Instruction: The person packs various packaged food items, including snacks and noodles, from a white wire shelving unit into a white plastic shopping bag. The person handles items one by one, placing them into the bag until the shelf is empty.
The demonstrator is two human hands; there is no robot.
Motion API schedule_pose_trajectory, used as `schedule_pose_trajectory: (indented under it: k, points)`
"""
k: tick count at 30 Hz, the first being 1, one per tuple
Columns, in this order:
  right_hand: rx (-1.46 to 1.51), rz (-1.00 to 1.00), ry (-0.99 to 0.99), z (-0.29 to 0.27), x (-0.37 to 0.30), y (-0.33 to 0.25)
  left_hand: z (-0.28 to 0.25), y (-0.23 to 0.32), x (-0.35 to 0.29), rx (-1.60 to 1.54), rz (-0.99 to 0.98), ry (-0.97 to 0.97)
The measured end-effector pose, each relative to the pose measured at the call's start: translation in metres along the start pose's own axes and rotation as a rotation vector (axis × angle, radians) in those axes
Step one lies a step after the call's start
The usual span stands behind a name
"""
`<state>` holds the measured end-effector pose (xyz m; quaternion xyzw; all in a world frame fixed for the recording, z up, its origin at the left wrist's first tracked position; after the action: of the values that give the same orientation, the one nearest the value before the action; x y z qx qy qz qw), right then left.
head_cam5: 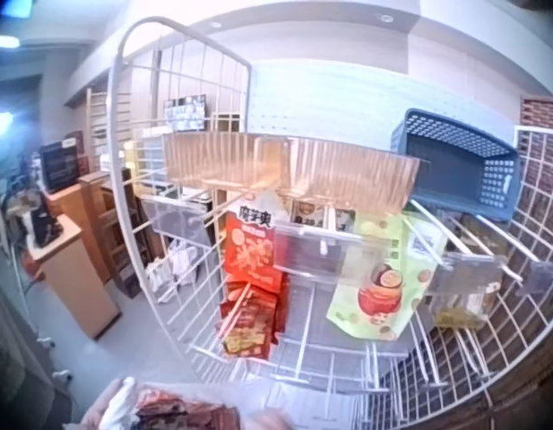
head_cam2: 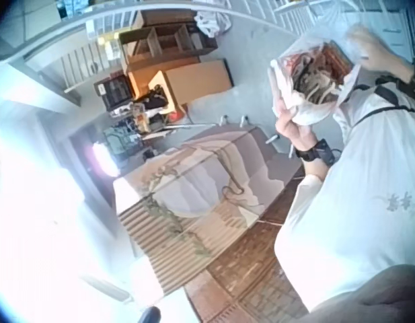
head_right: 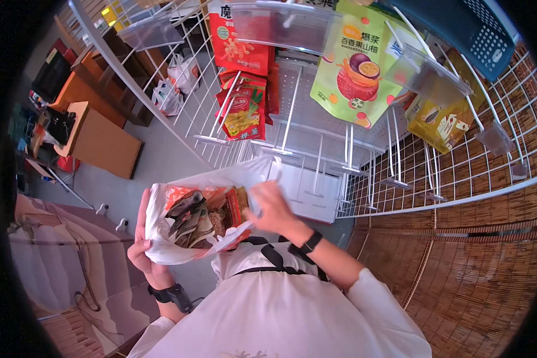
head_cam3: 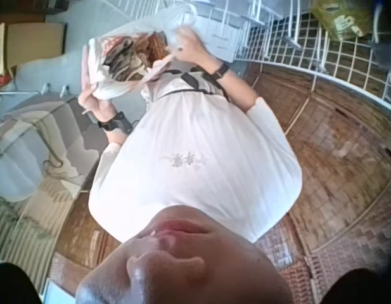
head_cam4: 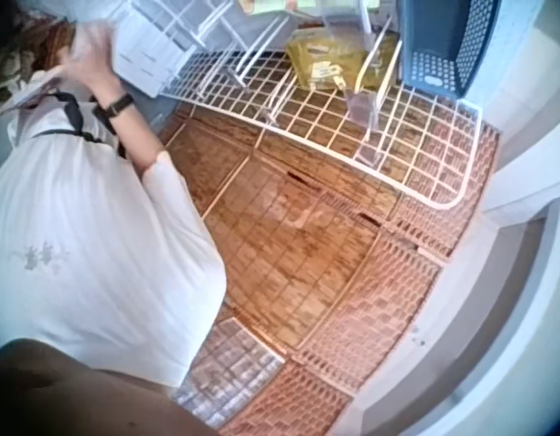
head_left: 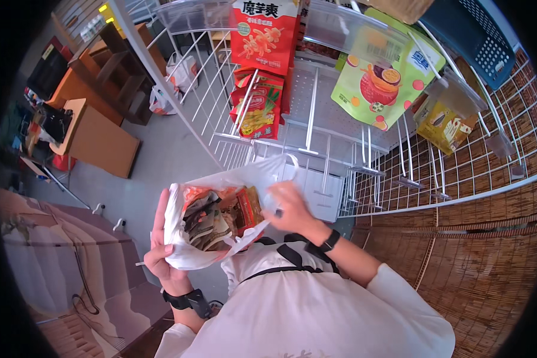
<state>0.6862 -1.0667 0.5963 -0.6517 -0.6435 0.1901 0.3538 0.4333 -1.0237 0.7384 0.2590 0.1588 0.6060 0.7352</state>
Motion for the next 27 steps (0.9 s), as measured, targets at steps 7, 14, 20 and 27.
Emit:
schedule_pose_trajectory:
  k: [7,14,20,27]
  points:
    - [0.516,0.878,0.061,-0.011,0.010,0.083,-0.020,0.010,-0.011,-0.004,0.000,0.043]
    - [1.152,0.689,-0.489,-0.031,0.008,-0.038,-0.136,0.019,-0.017,0.639,-0.246,0.083]
    - [1.180,0.559,-0.616,-0.035,-0.001,-0.062,-0.175,-0.002,-0.034,0.821,-0.273,0.165]
    - [1.160,0.437,-0.576,-0.107,-0.029,-0.116,-0.155,0.012,-0.025,0.917,-0.322,0.142]
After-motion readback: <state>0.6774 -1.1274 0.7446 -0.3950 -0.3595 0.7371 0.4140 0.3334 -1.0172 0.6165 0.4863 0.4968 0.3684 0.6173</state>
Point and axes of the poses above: each hand's wrist, its own x-axis towards the middle knuckle, its own z-axis out of the palm, y = z × x, the point moved 4 cm from there along x, towards the middle knuckle, and after that the axes turned 12 degrees about z, right-handed, at the moved point
